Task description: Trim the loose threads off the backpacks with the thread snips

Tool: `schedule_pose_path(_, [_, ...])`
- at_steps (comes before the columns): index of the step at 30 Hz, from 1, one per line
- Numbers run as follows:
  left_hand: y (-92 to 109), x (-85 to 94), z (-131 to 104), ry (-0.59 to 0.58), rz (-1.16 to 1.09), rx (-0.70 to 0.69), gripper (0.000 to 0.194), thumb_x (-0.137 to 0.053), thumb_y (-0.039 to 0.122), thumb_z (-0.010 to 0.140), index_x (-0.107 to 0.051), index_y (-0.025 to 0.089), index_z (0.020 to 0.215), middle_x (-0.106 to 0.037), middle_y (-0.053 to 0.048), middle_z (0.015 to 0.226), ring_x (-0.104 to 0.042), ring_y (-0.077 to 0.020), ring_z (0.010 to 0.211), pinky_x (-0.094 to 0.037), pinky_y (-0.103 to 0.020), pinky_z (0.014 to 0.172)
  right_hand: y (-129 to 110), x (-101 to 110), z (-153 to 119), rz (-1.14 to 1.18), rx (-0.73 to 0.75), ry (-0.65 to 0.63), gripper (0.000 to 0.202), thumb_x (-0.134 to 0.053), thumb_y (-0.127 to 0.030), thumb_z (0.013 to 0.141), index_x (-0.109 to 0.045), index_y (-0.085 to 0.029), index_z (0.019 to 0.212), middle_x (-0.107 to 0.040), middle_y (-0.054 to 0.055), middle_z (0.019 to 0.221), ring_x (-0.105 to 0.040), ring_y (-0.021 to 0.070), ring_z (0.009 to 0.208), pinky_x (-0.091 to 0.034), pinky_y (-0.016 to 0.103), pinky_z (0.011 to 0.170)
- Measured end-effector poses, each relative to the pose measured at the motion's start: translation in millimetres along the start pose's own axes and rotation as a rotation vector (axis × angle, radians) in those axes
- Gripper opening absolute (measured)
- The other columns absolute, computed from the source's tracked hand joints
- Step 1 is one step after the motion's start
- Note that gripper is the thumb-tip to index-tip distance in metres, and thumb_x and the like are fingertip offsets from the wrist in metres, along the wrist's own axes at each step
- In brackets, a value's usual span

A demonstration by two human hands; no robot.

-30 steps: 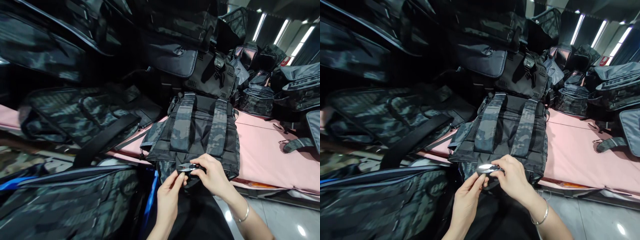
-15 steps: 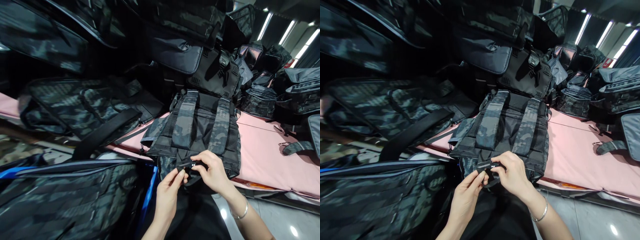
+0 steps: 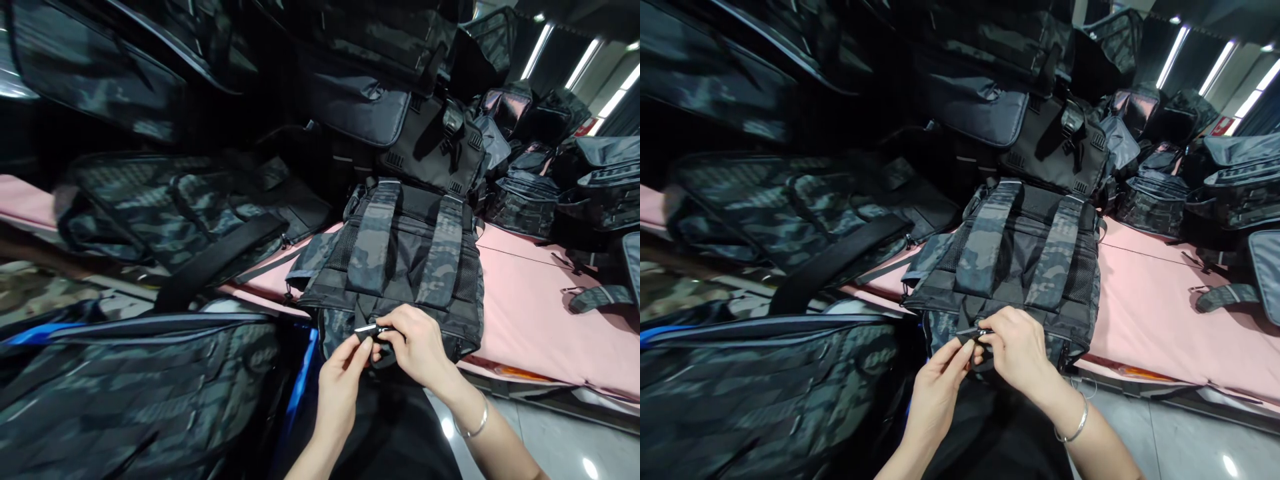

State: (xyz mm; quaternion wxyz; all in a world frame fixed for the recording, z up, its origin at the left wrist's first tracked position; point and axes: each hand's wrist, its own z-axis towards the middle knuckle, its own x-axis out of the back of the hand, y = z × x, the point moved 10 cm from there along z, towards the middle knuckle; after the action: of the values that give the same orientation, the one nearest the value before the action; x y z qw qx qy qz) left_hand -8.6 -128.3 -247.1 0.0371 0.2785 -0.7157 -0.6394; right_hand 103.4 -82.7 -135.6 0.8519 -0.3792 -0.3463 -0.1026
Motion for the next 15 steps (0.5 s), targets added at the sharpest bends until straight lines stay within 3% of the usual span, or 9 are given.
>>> schedule_pose_path(6, [4,17.9,-2,0.184,0.002,-0.094,0.052,-0.076,0.039,0.063,-0.048,0.021,0.103,-0.061,0.001,0.084,-0.062,-0.0141,0.063,-0.053,-0.029,0.068,16,22,-7,0.160,-0.116,0.168,0.018,-0.057,-0.020,0.085,-0.064,-0.020,0.101,-0.063,0.005,0.092,-0.060,0.0161,0.082,-0.049,0.026,0.071])
schedule_pose_path(9, [1,20.0,-2,0.186,0.033,-0.067,0.050,-0.076,0.042,0.063,-0.051,0.020,0.101,-0.063,-0.001,0.086,-0.065,-0.0168,0.069,-0.052,-0.032,0.076,28,28,-14,0.196,-0.205,0.196,0.020,-0.058,-0.022,0.084,-0.064,-0.021,0.103,-0.061,0.005,0.094,-0.060,0.0159,0.081,-0.049,0.025,0.067])
schedule_pose_path(12, [-7,15.9,1,0.110,-0.038,0.068,0.051,-0.077,0.043,0.060,-0.060,0.015,0.099,-0.067,-0.007,0.089,-0.065,-0.0201,0.083,-0.050,-0.033,0.084,33,28,-17,0.232,-0.252,0.189,0.020,-0.058,-0.022,0.084,-0.064,-0.021,0.102,-0.061,0.005,0.094,-0.060,0.0156,0.082,-0.049,0.024,0.066])
schedule_pose_path(15, [-14,7.1,1,0.029,-0.215,0.252,0.052,-0.084,0.038,0.051,-0.065,0.012,0.092,-0.069,-0.009,0.086,-0.065,-0.0208,0.083,-0.050,-0.031,0.080,34,24,-16,0.255,-0.262,0.144,0.020,-0.058,-0.021,0.082,-0.065,-0.021,0.101,-0.061,0.004,0.093,-0.060,0.0153,0.082,-0.049,0.024,0.066])
